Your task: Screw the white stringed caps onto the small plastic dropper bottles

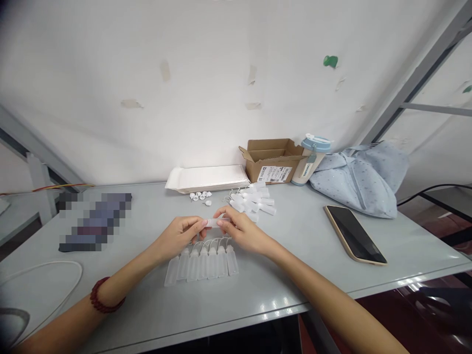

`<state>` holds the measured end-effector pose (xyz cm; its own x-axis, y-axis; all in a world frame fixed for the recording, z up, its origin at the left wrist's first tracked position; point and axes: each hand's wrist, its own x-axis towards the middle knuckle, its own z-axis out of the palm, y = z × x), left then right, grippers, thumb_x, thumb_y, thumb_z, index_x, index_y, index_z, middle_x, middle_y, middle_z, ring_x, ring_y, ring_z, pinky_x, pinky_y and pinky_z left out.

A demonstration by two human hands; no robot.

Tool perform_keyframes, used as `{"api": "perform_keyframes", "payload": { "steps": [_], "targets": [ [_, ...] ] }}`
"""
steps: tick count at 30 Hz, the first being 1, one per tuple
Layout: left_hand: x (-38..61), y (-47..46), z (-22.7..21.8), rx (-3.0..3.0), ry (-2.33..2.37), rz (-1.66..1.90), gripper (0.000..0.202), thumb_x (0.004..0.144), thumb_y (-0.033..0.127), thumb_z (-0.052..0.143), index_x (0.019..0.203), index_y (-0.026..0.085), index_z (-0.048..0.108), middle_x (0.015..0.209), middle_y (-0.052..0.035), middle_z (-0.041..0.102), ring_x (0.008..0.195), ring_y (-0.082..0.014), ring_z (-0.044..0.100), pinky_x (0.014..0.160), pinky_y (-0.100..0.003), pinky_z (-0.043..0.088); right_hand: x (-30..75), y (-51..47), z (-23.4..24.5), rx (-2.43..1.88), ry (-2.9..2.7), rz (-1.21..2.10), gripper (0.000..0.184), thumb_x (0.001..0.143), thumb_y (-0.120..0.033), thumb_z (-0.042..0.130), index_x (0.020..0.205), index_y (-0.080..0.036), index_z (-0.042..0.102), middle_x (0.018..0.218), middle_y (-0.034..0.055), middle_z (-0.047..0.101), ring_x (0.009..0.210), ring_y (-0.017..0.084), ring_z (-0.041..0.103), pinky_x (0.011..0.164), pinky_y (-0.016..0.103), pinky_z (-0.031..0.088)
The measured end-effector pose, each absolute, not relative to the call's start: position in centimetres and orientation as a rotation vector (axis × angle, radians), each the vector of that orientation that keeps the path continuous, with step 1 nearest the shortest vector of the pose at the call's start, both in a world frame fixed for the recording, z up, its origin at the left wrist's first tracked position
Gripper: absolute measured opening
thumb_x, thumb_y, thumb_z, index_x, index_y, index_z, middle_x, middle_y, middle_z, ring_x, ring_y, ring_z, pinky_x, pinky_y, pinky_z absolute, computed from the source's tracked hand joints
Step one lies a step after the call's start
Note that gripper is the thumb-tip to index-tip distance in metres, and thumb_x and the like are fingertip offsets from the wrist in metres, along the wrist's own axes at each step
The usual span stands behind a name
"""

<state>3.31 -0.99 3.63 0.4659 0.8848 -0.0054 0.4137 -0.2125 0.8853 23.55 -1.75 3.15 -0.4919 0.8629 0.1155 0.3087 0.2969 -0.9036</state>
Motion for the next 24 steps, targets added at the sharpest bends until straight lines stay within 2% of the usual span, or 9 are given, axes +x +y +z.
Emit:
{"api": "perform_keyframes", "payload": {
  "steps": [6, 9, 14, 24],
  "targets": [
    [3.4, -1.4, 4.0, 1.945, 1.049, 0.705, 0.033, 0.089, 0.041, 0.041, 0.085, 0.017, 0.063, 0.07, 0.0012, 0.058, 0.057, -0.0114, 0.045, 0.051, -0.022, 0.035, 23.5, -1.6, 3.4, -0.977, -1.888, 1.263, 0.025, 0.094, -0.04, 0.039, 0.101, -0.019, 0.048, 0.066, -0.0045, 0.042, 0.061, 0.011, 0.041, 0.059, 0.025, 0.035],
    [3.5, -1.3, 3.6, 2.003, 1.079, 0.734, 0.035, 0.09, 0.041, 0.04, 0.078, 0.017, 0.062, 0.068, 0.0012, 0.058, 0.059, -0.0121, 0.047, 0.054, -0.022, 0.036, 23.4, -1.6, 3.5, -0.98, -1.864, 1.285, 0.026, 0.094, -0.042, 0.039, 0.1, -0.018, 0.048, 0.065, -0.0047, 0.041, 0.059, 0.011, 0.04, 0.059, 0.026, 0.035],
    [3.5, -1.1, 3.1, 1.991, 1.111, 0.713, 0.047, 0.092, 0.044, 0.034, 0.06, 0.016, 0.055, 0.056, 0.0027, 0.053, 0.05, -0.0104, 0.042, 0.05, -0.022, 0.033, 23.3, -1.8, 3.5, -0.995, -1.896, 1.289, 0.028, 0.094, -0.042, 0.039, 0.097, -0.018, 0.051, 0.063, -0.0047, 0.041, 0.059, 0.011, 0.039, 0.057, 0.025, 0.033],
    [3.4, -1.1, 3.0, 2.037, 1.111, 0.688, 0.044, 0.091, 0.045, 0.037, 0.061, 0.017, 0.054, 0.058, 0.0022, 0.054, 0.051, -0.011, 0.044, 0.05, -0.022, 0.034, 23.3, -1.9, 3.6, -0.997, -1.883, 1.307, 0.029, 0.093, -0.044, 0.039, 0.094, -0.018, 0.051, 0.062, -0.0049, 0.041, 0.058, 0.011, 0.04, 0.058, 0.025, 0.034]
  ]
}}
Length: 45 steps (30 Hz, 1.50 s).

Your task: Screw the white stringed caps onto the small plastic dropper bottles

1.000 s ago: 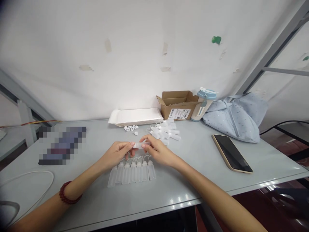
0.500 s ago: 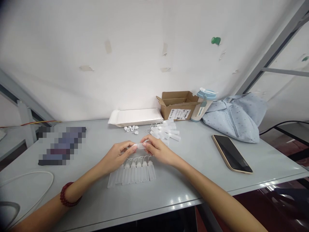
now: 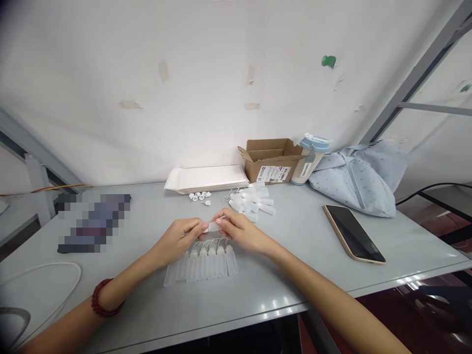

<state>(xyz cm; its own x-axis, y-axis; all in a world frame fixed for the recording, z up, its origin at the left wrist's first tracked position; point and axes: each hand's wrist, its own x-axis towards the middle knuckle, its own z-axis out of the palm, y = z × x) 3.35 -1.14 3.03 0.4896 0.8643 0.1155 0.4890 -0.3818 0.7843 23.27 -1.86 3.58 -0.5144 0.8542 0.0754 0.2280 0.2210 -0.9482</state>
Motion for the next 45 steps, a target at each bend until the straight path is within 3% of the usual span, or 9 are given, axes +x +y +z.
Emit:
{"api": "perform_keyframes", "payload": {
  "steps": [8, 13, 18, 23, 28, 37, 45],
  "targets": [
    [3.6, -1.6, 3.2, 2.129, 1.126, 0.85, 0.02, 0.084, 0.036, 0.054, 0.076, 0.019, 0.061, 0.072, -0.0003, 0.064, 0.061, -0.013, 0.053, 0.06, -0.024, 0.042, 23.4, -1.4, 2.9, -1.02, -1.835, 1.332, 0.035, 0.092, -0.05, 0.038, 0.09, -0.018, 0.052, 0.059, -0.0058, 0.04, 0.054, 0.011, 0.038, 0.056, 0.025, 0.033],
    [3.7, -1.8, 3.5, 2.069, 1.147, 0.833, 0.023, 0.085, 0.039, 0.053, 0.078, 0.018, 0.061, 0.076, -0.0004, 0.065, 0.06, -0.0124, 0.053, 0.057, -0.023, 0.042, 23.1, -1.6, 3.1, -0.999, -1.8, 1.364, 0.037, 0.091, -0.051, 0.039, 0.089, -0.017, 0.053, 0.058, -0.0055, 0.04, 0.054, 0.011, 0.038, 0.055, 0.025, 0.033],
    [3.7, -1.8, 3.8, 2.041, 1.139, 0.752, 0.038, 0.09, 0.043, 0.042, 0.071, 0.017, 0.062, 0.063, 0.0013, 0.059, 0.055, -0.0118, 0.047, 0.051, -0.023, 0.037, 22.9, -1.9, 3.4, -0.982, -1.743, 1.371, 0.034, 0.089, -0.05, 0.045, 0.093, -0.018, 0.053, 0.064, -0.0041, 0.044, 0.057, 0.011, 0.041, 0.055, 0.025, 0.034],
    [3.6, -1.6, 4.0, 1.909, 1.163, 0.836, 0.031, 0.087, 0.042, 0.048, 0.081, 0.018, 0.067, 0.074, 0.0001, 0.065, 0.062, -0.0132, 0.053, 0.055, -0.022, 0.04, 23.0, -1.7, 3.3, -1.056, -1.707, 1.318, 0.034, 0.082, -0.048, 0.057, 0.098, -0.018, 0.052, 0.067, -0.0038, 0.047, 0.057, 0.01, 0.043, 0.055, 0.024, 0.037],
    [3.6, -1.6, 3.9, 1.918, 1.158, 0.906, 0.019, 0.083, 0.035, 0.056, 0.085, 0.02, 0.068, 0.084, -0.0008, 0.069, 0.075, -0.0156, 0.059, 0.064, -0.023, 0.045, 23.1, -1.4, 3.0, -1.03, -1.704, 1.269, 0.031, 0.086, -0.046, 0.052, 0.099, -0.017, 0.053, 0.069, -0.0022, 0.051, 0.057, 0.01, 0.046, 0.054, 0.024, 0.036],
    [3.6, -1.5, 3.5, 2.014, 1.126, 0.997, 0.011, 0.082, 0.027, 0.06, 0.082, 0.019, 0.067, 0.079, -0.0006, 0.068, 0.072, -0.0142, 0.059, 0.063, -0.023, 0.046, 23.3, -1.5, 3.0, -1.004, -1.687, 1.297, 0.029, 0.086, -0.045, 0.052, 0.094, -0.017, 0.055, 0.066, -0.0028, 0.05, 0.056, 0.01, 0.045, 0.055, 0.024, 0.035],
    [3.5, -1.7, 2.6, 2.378, 1.03, 1.292, 0.005, 0.083, 0.02, 0.059, 0.084, 0.017, 0.062, 0.072, -0.002, 0.063, 0.066, -0.0139, 0.055, 0.06, -0.025, 0.044, 23.2, -1.3, 2.8, -0.96, -1.663, 1.303, 0.029, 0.087, -0.045, 0.051, 0.095, -0.017, 0.056, 0.068, -0.0018, 0.053, 0.055, 0.01, 0.044, 0.054, 0.024, 0.035]
  ]
}}
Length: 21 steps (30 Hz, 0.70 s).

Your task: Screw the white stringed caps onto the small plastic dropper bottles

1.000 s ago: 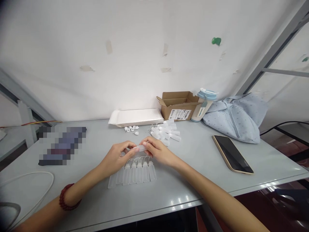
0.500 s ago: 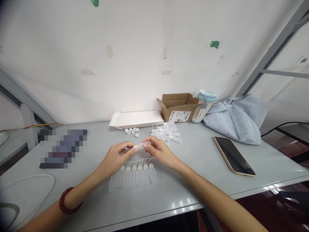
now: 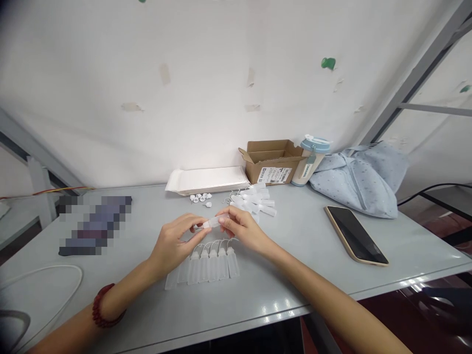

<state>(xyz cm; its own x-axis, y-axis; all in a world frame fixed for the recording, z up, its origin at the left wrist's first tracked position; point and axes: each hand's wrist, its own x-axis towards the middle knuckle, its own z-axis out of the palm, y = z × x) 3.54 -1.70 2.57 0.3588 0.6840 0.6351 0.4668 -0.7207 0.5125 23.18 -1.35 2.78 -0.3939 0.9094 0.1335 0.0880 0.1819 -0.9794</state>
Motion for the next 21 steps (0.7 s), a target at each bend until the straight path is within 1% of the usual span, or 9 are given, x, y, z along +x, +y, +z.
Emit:
{"api": "perform_keyframes", "payload": {
  "steps": [4, 7, 11, 18, 21],
  "targets": [
    [3.6, -1.7, 3.0, 2.266, 1.101, 1.134, 0.008, 0.084, 0.024, 0.057, 0.085, 0.019, 0.063, 0.076, -0.0015, 0.065, 0.068, -0.014, 0.055, 0.06, -0.023, 0.044, 23.2, -1.4, 2.6, -0.949, -1.665, 1.279, 0.028, 0.088, -0.044, 0.051, 0.096, -0.017, 0.056, 0.07, -0.0012, 0.055, 0.055, 0.01, 0.046, 0.054, 0.024, 0.036],
    [3.7, -1.8, 3.4, 2.173, 1.138, 0.997, 0.013, 0.085, 0.028, 0.055, 0.081, 0.019, 0.064, 0.073, -0.0002, 0.065, 0.067, -0.0136, 0.054, 0.06, -0.023, 0.043, 23.3, -1.4, 2.6, -0.967, -1.677, 1.269, 0.029, 0.087, -0.045, 0.051, 0.096, -0.017, 0.056, 0.068, -0.0015, 0.054, 0.055, 0.01, 0.046, 0.054, 0.024, 0.036],
    [3.7, -1.8, 3.7, 2.053, 1.155, 0.91, 0.018, 0.086, 0.03, 0.053, 0.077, 0.018, 0.064, 0.071, 0.0004, 0.062, 0.065, -0.0131, 0.052, 0.06, -0.023, 0.041, 23.2, -1.4, 2.9, -1.013, -1.686, 1.253, 0.031, 0.086, -0.047, 0.052, 0.091, -0.017, 0.056, 0.062, -0.0033, 0.05, 0.054, 0.01, 0.046, 0.053, 0.024, 0.036],
    [3.8, -1.8, 3.5, 2.084, 1.154, 0.935, 0.016, 0.085, 0.029, 0.053, 0.079, 0.018, 0.063, 0.073, -0.0005, 0.062, 0.068, -0.0142, 0.053, 0.063, -0.023, 0.043, 23.0, -1.4, 2.8, -1.021, -1.66, 1.281, 0.032, 0.086, -0.049, 0.051, 0.082, -0.017, 0.052, 0.056, -0.0055, 0.046, 0.048, 0.009, 0.042, 0.049, 0.023, 0.033],
    [3.9, -1.9, 3.6, 2.073, 1.153, 0.948, 0.016, 0.085, 0.03, 0.053, 0.086, 0.02, 0.065, 0.081, -0.0012, 0.066, 0.073, -0.0152, 0.056, 0.067, -0.025, 0.044, 23.0, -1.4, 2.9, -1.029, -1.647, 1.284, 0.033, 0.087, -0.049, 0.049, 0.079, -0.017, 0.051, 0.056, -0.0048, 0.048, 0.048, 0.009, 0.043, 0.05, 0.024, 0.033]
  ]
}}
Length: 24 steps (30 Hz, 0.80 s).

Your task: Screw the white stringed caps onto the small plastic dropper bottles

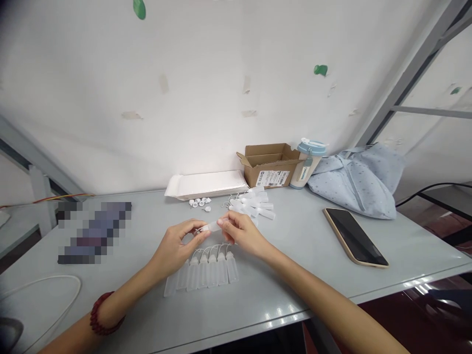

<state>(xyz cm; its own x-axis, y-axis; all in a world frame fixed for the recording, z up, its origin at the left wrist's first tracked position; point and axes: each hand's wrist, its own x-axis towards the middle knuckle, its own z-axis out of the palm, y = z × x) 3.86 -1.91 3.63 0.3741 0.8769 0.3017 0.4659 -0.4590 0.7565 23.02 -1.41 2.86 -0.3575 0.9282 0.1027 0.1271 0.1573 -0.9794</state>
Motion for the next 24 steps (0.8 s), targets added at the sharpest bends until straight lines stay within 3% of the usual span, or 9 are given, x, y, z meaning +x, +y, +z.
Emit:
{"api": "perform_keyframes", "payload": {
  "steps": [3, 9, 24],
  "targets": [
    [3.8, -1.8, 3.7, 1.99, 1.164, 0.969, 0.02, 0.086, 0.033, 0.051, 0.092, 0.021, 0.066, 0.089, -0.002, 0.069, 0.079, -0.0167, 0.058, 0.067, -0.025, 0.045, 23.1, -1.5, 3.0, -1.04, -1.631, 1.281, 0.032, 0.087, -0.048, 0.049, 0.079, -0.017, 0.052, 0.058, -0.0039, 0.051, 0.049, 0.009, 0.045, 0.051, 0.024, 0.035],
    [3.2, -1.0, 3.8, 1.872, 1.212, 1.019, 0.025, 0.086, 0.036, 0.05, 0.076, 0.019, 0.066, 0.075, -0.0009, 0.067, 0.073, -0.0162, 0.058, 0.065, -0.025, 0.044, 23.2, -1.4, 3.3, -1.071, -1.624, 1.232, 0.033, 0.088, -0.048, 0.047, 0.077, -0.017, 0.051, 0.059, -0.0034, 0.052, 0.049, 0.009, 0.046, 0.052, 0.024, 0.035],
    [2.8, -0.5, 4.7, 1.752, 1.155, 0.836, 0.028, 0.08, 0.043, 0.055, 0.072, 0.017, 0.062, 0.072, -0.0016, 0.064, 0.07, -0.0161, 0.057, 0.067, -0.027, 0.046, 23.0, -1.5, 3.3, -1.088, -1.649, 1.251, 0.037, 0.087, -0.053, 0.046, 0.076, -0.017, 0.052, 0.06, -0.0022, 0.054, 0.05, 0.01, 0.046, 0.052, 0.025, 0.036]
  ]
}}
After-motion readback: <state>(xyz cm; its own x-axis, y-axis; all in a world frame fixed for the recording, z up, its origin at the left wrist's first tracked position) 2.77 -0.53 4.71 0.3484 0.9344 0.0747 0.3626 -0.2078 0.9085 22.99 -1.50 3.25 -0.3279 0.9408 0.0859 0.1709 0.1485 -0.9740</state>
